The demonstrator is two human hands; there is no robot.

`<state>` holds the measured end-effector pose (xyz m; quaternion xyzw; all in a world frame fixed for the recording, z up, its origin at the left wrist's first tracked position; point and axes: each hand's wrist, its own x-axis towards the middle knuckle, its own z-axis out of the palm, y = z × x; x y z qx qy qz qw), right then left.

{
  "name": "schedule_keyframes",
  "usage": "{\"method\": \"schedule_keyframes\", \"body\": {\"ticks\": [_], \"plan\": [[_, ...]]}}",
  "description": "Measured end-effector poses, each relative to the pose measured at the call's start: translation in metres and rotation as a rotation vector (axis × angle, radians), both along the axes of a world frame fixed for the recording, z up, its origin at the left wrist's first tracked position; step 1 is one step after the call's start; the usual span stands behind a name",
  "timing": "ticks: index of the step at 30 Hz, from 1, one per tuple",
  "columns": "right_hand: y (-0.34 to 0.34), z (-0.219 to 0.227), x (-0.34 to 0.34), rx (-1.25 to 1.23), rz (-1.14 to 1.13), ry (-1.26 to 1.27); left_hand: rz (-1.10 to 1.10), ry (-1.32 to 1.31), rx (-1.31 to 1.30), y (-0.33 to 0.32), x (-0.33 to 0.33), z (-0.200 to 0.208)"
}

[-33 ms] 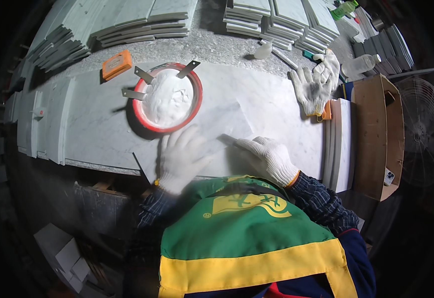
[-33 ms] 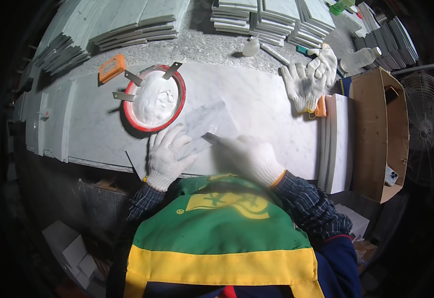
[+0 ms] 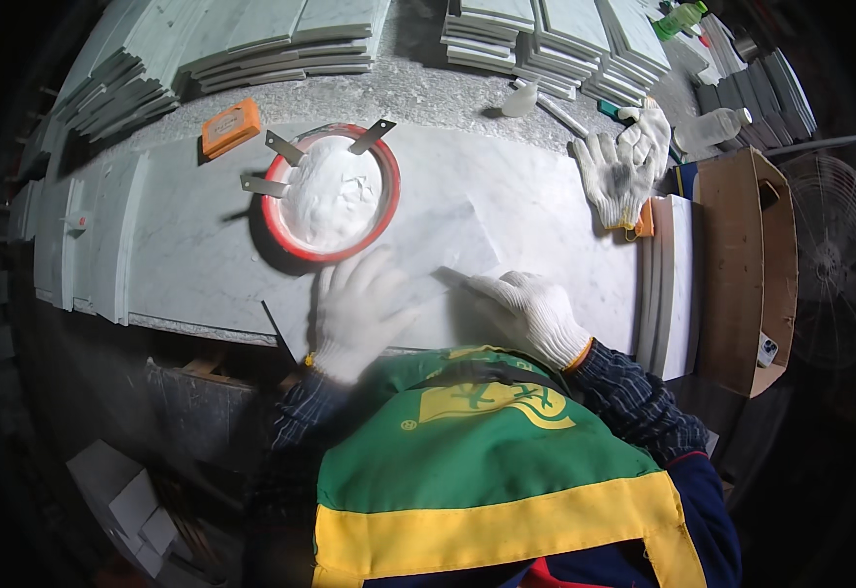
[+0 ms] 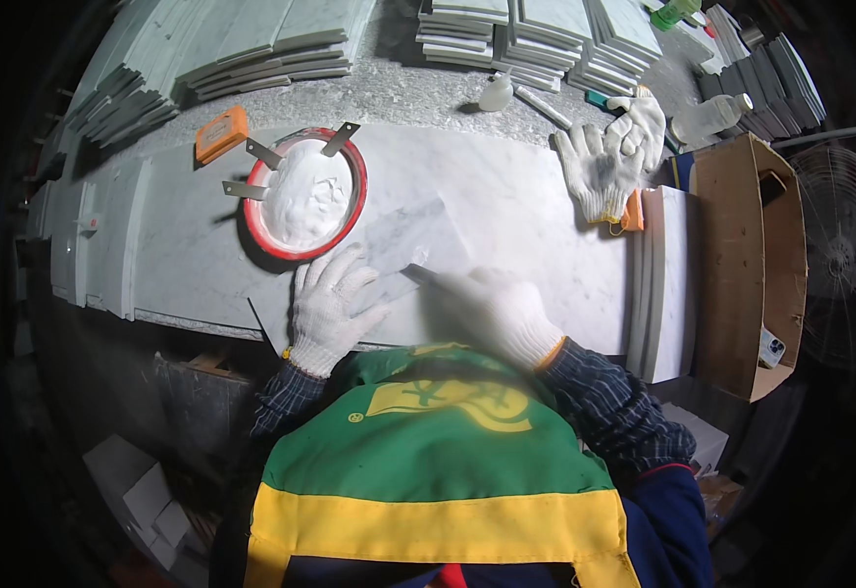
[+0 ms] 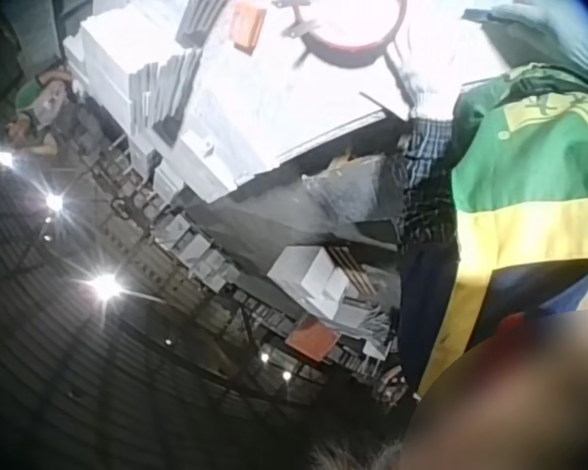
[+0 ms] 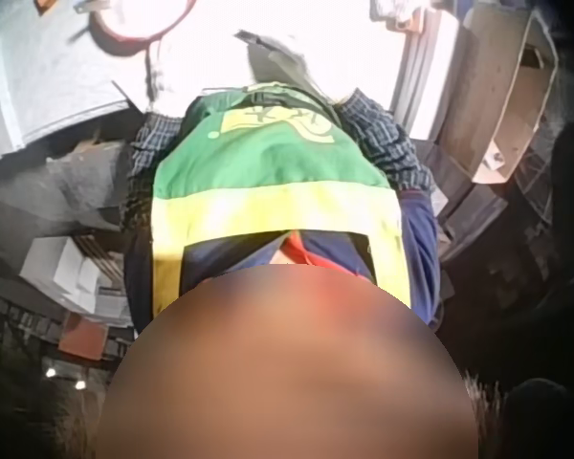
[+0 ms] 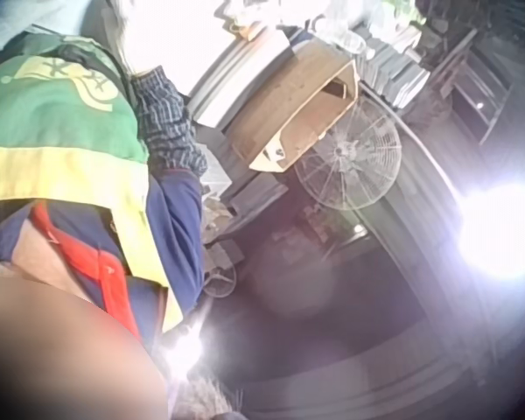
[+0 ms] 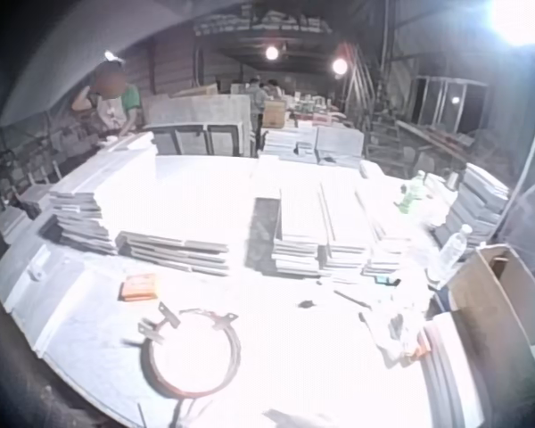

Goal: The person repeatedly scrapes the surface of rectangular white tiles with a small metal scraper, then stacks the tiles. The person handles tiles one at a time, scraping each side and placing them into a growing stack on the table.

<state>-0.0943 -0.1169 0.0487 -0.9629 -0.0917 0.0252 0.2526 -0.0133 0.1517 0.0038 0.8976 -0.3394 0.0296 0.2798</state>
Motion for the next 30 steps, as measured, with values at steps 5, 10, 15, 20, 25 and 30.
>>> {"method": "schedule_keyframes", "body": {"ticks": [5,10,15,20,25,30], "plan": [[-0.008,0.01,-0.009,-0.041,0.009,0.14,-0.006,-0.003,0.003,0.0,0.0,0.001],[-0.014,0.006,-0.015,-0.03,0.003,0.128,-0.005,0.004,0.017,0.0,0.0,0.001],[-0.008,-0.006,-0.006,0.051,-0.043,0.08,-0.001,0.002,0.02,0.0,0.0,0.0],[-0.012,0.006,-0.003,0.07,-0.101,0.101,0.002,0.022,0.028,0.0,0.0,0.0],[-0.012,0.022,-0.006,0.043,-0.079,0.078,-0.001,0.02,0.033,0.0,0.0,0.002],[-0.005,0.014,0.0,0.073,-0.17,0.087,0.005,0.026,0.018,-0.001,-0.001,0.003]]}}
